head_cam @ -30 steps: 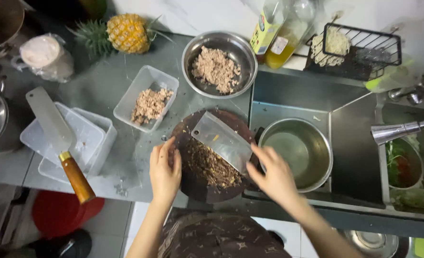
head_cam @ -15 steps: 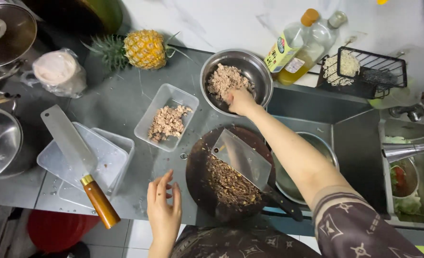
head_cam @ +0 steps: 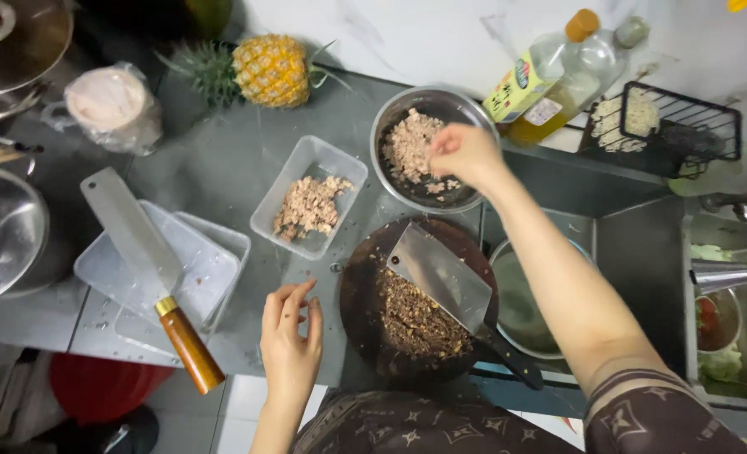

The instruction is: The recorder chops ingredients on a board, transfers them to containers, washes the cutting board, and peels lemongrass.

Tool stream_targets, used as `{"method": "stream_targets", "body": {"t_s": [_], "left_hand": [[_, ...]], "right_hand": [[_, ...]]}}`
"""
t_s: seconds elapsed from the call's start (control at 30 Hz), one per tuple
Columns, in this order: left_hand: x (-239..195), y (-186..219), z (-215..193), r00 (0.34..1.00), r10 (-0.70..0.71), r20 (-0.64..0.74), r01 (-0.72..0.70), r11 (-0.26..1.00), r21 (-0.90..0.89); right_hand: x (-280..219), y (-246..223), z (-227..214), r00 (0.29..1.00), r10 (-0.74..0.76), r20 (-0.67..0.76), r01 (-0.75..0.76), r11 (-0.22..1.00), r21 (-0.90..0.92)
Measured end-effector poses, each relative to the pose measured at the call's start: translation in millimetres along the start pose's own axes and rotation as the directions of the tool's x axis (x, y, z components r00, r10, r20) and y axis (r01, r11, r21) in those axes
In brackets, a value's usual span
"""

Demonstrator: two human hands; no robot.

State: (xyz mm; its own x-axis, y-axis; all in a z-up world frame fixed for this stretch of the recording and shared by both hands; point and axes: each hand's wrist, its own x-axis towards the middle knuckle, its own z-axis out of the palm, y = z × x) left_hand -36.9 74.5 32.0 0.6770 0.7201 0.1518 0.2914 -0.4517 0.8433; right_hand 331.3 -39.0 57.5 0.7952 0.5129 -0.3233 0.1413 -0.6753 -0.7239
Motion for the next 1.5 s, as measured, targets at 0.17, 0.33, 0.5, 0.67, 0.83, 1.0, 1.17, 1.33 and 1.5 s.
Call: {"method": "stream_targets", "body": {"t_s": [0.17, 0.33, 0.5, 0.67, 0.83, 1.0, 1.17, 1.33, 1.5], "left_hand": [[-10.0, -0.5, -1.6, 0.999, 0.011, -0.038, -0.011, 1.0, 0.012], [-20.0, 11.0, -10.1, 0.998, 0.011, -0.055, -0.01, 1.0, 0.024], [-25.0, 7.0, -17.6, 0.994, 0.042, -0.103, -0.04, 0.999, 0.027], [-31.2, 6.2, -13.3, 0.997, -0.071, -0.031, 0.07, 0.997, -0.019], [-21.1, 10.6, 6.0, 0.999, 0.039, -0.016, -0.04, 0.999, -0.032], [-16.5, 25.4, 23.0, 0.972, 0.221, 0.08, -0.221, 0.975, -0.014], [-16.1, 14.3, 25.6, 0.957, 0.278, 0.082, -0.276, 0.961, -0.029], [-15.9, -1.2, 26.9, 0.975, 0.189, 0.119, -0.186, 0.982, -0.031], [-6.4, -11.8, 50.1, 0.969, 0.194, 0.153, -0.19, 0.981, -0.043]], "right_hand": [[-6.5, -56.0, 35.2, 0.945, -0.303, 0.126, 0.248, 0.91, 0.333], [-0.9, -80.9, 129.7, 0.896, -0.335, 0.291, 0.291, 0.939, 0.183], [20.2, -54.0, 172.3, 0.714, -0.7, 0.013, 0.687, 0.696, -0.208], [-6.0, -40.3, 156.6, 0.738, -0.673, 0.042, 0.668, 0.721, -0.183], [-35.4, -50.4, 132.7, 0.784, -0.621, -0.001, 0.591, 0.745, -0.31], [-39.3, -55.4, 127.7, 0.734, -0.676, 0.071, 0.653, 0.674, -0.346], [-91.2, -6.2, 67.6, 0.805, -0.593, 0.022, 0.573, 0.766, -0.292], [-210.8, 86.1, 3.7, 0.925, -0.379, 0.018, 0.36, 0.862, -0.357], [-292.8, 132.0, 36.1, 0.973, 0.204, 0.109, -0.086, 0.756, -0.648]]}}
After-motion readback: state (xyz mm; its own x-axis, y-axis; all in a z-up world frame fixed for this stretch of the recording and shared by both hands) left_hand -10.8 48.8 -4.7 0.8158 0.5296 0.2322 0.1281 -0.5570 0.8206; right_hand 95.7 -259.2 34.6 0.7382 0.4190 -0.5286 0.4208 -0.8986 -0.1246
